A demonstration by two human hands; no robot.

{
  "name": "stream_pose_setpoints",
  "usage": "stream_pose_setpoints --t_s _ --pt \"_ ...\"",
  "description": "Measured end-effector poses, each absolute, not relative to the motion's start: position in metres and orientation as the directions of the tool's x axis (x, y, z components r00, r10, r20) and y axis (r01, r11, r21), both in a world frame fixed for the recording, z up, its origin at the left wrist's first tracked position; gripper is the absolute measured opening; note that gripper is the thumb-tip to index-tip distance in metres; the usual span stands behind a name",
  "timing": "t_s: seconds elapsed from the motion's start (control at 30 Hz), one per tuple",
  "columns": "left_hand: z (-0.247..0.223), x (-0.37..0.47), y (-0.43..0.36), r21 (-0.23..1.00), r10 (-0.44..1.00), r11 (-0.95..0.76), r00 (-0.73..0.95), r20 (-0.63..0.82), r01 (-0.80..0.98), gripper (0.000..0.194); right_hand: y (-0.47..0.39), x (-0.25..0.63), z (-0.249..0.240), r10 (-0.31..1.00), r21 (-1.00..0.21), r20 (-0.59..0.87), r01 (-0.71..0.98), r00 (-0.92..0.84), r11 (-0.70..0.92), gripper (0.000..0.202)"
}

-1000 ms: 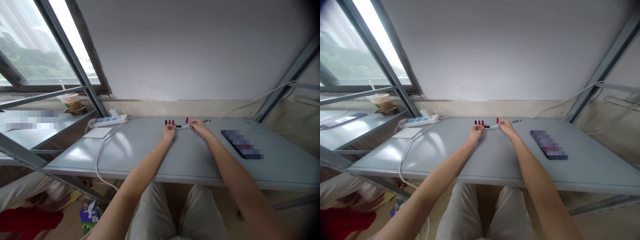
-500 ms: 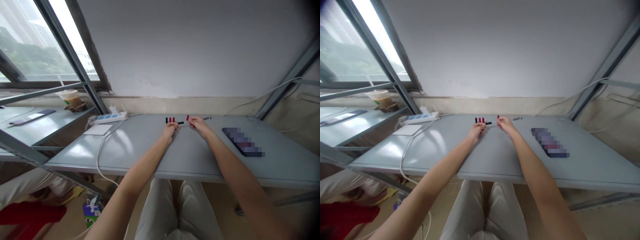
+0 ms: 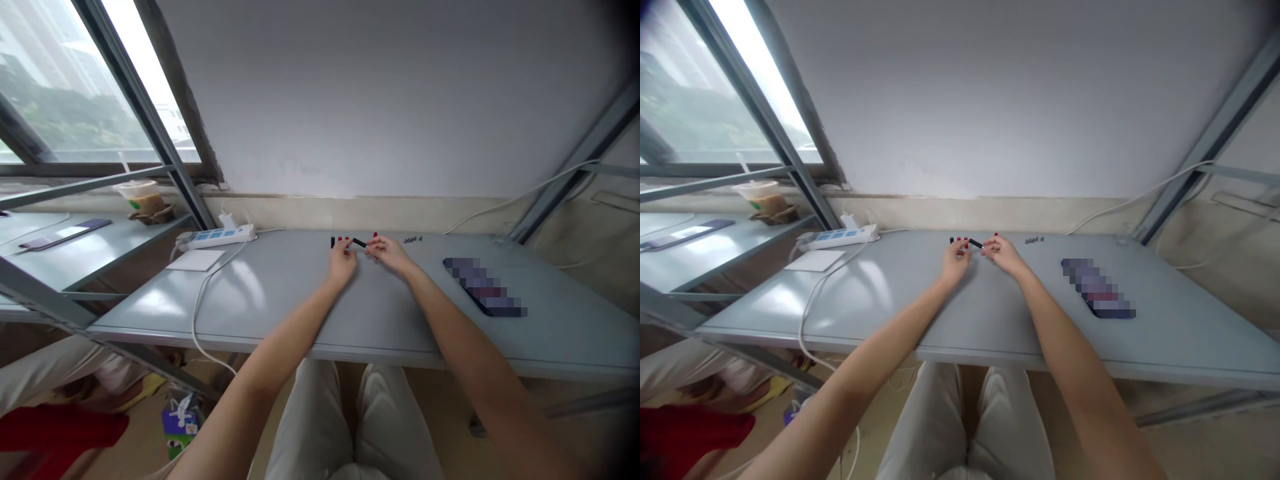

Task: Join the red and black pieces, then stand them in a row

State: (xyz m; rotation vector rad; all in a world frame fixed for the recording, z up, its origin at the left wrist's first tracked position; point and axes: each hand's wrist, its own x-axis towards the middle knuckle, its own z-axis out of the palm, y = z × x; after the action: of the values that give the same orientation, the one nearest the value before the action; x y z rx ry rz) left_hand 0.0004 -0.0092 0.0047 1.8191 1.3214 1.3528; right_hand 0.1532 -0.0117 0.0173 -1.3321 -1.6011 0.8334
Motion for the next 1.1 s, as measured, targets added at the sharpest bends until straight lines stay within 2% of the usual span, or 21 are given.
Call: stream_pose_setpoints --t_s 0.13,0.27,0.47,0.63,0.83,1.0,1.1 --pt "0.002 0.000 -0.010 0.705 0.869 -0.472 0.142 0.475 0.530 0.041 -0.010 0.154 0.013 0.944 -0.810 0.317 0.493 -0.089 0.318 0.027" --pt "0.002 -0.002 -0.011 0.652 0.826 -0.538 0.179 0.535 0.535 0.042 -0.011 0.153 0.013 0.925 -0.705 0.369 0.623 -0.085 0.339 0.031" --pt "-0.004 -0.003 -0.005 0.687 0.800 -0.588 0.184 0.571 0.427 0.041 -0.008 0.156 0.008 0.888 -0.611 0.449 0.690 -0.101 0.388 0.029" --pt "-0.007 -0.003 -0.002 0.723 0.815 -0.568 0.147 0.561 0.393 0.039 -0.006 0.158 0.003 0.865 -0.588 0.489 0.689 -0.115 0.424 0.025" --pt "-0.005 -0.002 -0.004 0.762 0.834 -0.534 0.079 0.546 0.367 0.037 -0.008 0.154 0.006 0.879 -0.598 0.463 0.692 -0.114 0.405 0.023" --pt "-0.001 0.002 -0.009 0.788 0.833 -0.547 0.090 0.546 0.283 0.037 -0.013 0.150 0.010 0.894 -0.598 0.417 0.691 -0.165 0.407 0.017" --pt "0.005 0.004 -0.014 0.850 0.875 -0.482 0.080 0.477 0.211 0.037 -0.013 0.150 0.008 0.899 -0.600 0.407 0.695 -0.161 0.396 0.015"
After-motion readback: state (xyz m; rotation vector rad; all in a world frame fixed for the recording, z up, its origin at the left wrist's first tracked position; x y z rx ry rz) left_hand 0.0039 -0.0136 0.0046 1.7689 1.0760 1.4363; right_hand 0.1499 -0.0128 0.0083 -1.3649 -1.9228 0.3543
